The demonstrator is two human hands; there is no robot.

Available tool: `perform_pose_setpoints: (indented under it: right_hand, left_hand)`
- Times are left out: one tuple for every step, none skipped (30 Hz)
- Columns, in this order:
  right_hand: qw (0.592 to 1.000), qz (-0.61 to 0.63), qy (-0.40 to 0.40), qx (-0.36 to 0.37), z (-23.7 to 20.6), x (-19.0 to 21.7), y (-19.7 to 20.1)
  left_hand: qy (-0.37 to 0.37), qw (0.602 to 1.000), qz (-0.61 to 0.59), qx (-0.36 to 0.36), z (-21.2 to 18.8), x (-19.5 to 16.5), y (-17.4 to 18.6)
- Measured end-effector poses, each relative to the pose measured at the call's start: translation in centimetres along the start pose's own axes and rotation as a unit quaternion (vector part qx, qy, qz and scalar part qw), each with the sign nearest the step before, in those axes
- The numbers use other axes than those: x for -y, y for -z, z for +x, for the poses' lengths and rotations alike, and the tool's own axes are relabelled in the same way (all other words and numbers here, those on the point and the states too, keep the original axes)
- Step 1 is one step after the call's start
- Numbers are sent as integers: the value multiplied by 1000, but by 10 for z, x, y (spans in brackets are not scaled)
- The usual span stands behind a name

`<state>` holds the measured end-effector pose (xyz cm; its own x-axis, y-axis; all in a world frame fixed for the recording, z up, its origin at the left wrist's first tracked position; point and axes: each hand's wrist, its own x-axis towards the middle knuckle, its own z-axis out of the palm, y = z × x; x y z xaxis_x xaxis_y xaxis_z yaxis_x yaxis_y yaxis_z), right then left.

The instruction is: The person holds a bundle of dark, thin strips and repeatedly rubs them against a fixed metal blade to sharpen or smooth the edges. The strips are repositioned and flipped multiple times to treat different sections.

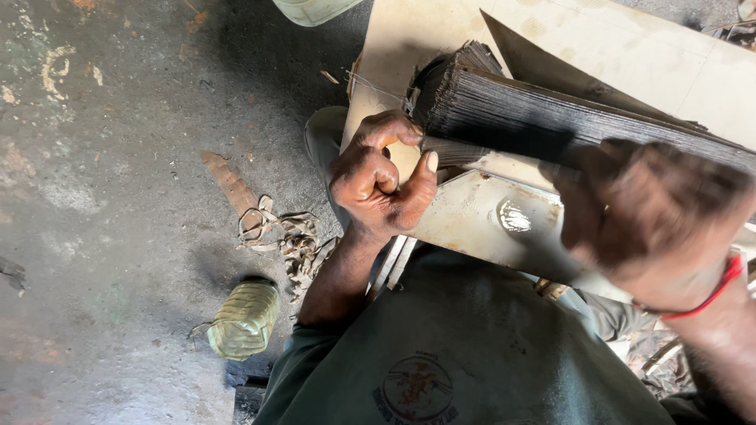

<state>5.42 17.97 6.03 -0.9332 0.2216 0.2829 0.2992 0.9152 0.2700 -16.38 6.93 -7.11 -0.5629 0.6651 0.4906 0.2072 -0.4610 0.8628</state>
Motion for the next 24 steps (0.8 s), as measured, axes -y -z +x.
perform_pose_setpoints:
  right_hand:
    - [998,52,-35,23,-2,-2,0]
    - [991,103,-71,45,-4,-4,0]
    - [987,132,-82,47,-5,-8,-2]
    - [981,161,-93,49,-6,-10,-1]
    - [981,173,-82,38,-5,-11,-1]
    - [982,172,-74,30,-5,-11,0]
    - [983,172,-66,23,-5,-10,1]
    - [985,158,-62,19,-3,-9,2]
    - [987,146,-58,16,-2,-6,4]
    - [989,134,-53,13,-1,-2,5]
    - [991,121,-47,8,1,1,6]
    - [993,109,-41,3,2,3,7]
    - [994,104,-42,1,3,6,8]
    - [994,99,-44,0,3,9,8]
    - [994,98,-44,3,4,9,9]
    - [994,98,-43,6,4,10,10]
    - [994,101,-41,13,4,9,10]
    - [993,110,-46,20,4,8,11]
    - [991,119,-51,27,4,6,11]
    - [988,135,-64,35,3,3,11]
    - [984,152,-77,43,2,1,12]
    - [980,169,-90,52,1,-2,11]
    - [975,186,-102,59,0,-5,10]
    - [971,203,-107,58,-1,-8,8]
  left_hand:
    - [3,1000,5,0,-2,-1,1]
    - [3,1000,8,1,-3,-1,1]
    - [1,1000,11,0,-4,0,0]
    - [-5,1000,12,0,-4,2,0]
    - [-7,1000,14,0,-4,4,0]
    - [-8,1000,17,1,-3,5,-1]
    - [-5,1000,20,1,-2,8,-1]
    - [-2,1000,23,3,0,10,-1]
    - [3,1000,26,4,2,11,0]
    - [-3,999,26,19,3,11,1]
    - [-10,999,26,34,4,10,3]
    - [-17,998,27,49,6,9,5]
    - [-33,998,29,50,7,8,6]
    - [-47,997,30,51,8,7,7]
    - [-61,996,30,53,9,5,7]
    - [-56,997,32,52,9,4,7]
    - [-50,997,33,50,9,4,7]
    - [-45,997,33,49,9,3,6]
    - [-31,998,25,44,8,3,5]
    - [-17,999,17,39,7,3,4]
    - [-2,999,9,35,6,2,3]
    - [3,999,25,34,5,1,3]
    - [6,999,41,33,4,0,4]
    - [9,998,57,32,4,-1,4]
